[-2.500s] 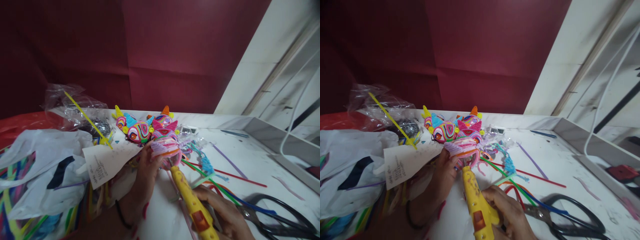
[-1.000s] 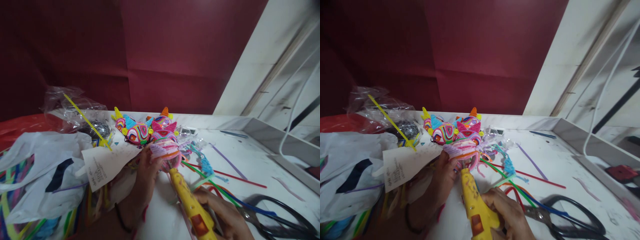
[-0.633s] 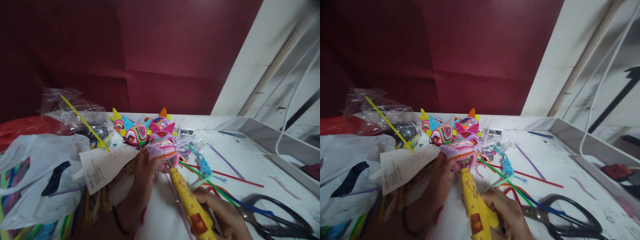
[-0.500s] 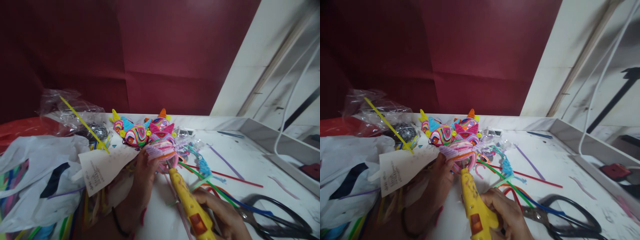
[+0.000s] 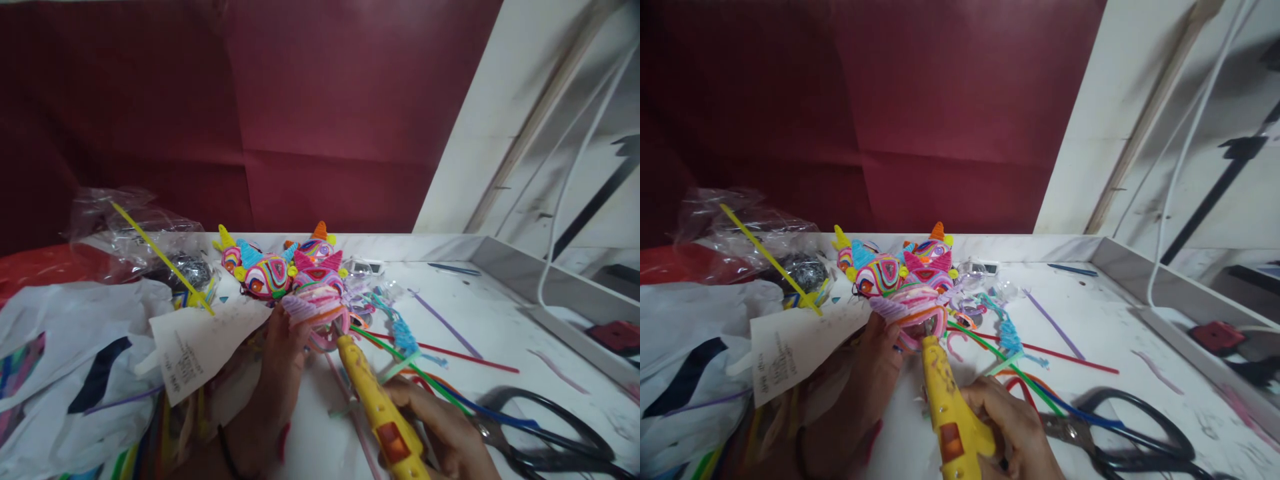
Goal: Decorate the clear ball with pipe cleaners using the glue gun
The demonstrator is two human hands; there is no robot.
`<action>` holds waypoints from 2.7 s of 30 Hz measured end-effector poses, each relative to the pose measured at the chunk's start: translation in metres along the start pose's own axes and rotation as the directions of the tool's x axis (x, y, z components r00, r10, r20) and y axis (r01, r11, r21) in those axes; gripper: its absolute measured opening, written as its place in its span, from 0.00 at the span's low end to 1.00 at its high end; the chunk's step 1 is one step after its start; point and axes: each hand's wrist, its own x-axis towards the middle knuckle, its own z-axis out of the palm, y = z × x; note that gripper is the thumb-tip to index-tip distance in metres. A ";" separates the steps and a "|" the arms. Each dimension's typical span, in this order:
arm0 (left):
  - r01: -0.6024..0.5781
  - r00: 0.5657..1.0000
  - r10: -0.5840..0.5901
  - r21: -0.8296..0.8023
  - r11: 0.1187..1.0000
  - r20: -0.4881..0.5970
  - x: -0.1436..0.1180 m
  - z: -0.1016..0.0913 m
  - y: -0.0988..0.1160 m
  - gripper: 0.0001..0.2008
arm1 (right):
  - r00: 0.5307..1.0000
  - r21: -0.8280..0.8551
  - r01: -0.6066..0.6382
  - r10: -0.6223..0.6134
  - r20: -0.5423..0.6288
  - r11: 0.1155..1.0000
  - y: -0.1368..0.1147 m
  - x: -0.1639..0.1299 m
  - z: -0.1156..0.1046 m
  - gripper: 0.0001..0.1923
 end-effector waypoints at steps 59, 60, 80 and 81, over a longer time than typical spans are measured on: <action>-0.012 0.998 0.007 -0.065 0.998 -0.069 0.003 -0.007 -0.005 0.24 | 0.999 0.076 0.000 0.004 -0.055 0.997 0.006 -0.003 0.006 0.09; -0.010 0.997 0.005 -0.068 0.998 -0.074 0.003 -0.007 -0.005 0.23 | 0.998 0.077 0.011 -0.007 -0.057 0.997 0.006 -0.003 0.006 0.09; -0.032 0.999 0.034 -0.103 0.994 0.018 0.003 -0.011 -0.007 0.18 | 0.998 -0.044 0.059 -0.059 0.000 0.997 0.008 -0.006 0.005 0.07; -0.031 0.999 0.033 -0.095 0.995 0.012 0.002 -0.011 -0.007 0.18 | 0.998 -0.058 0.067 -0.068 -0.007 0.996 0.007 -0.005 0.005 0.07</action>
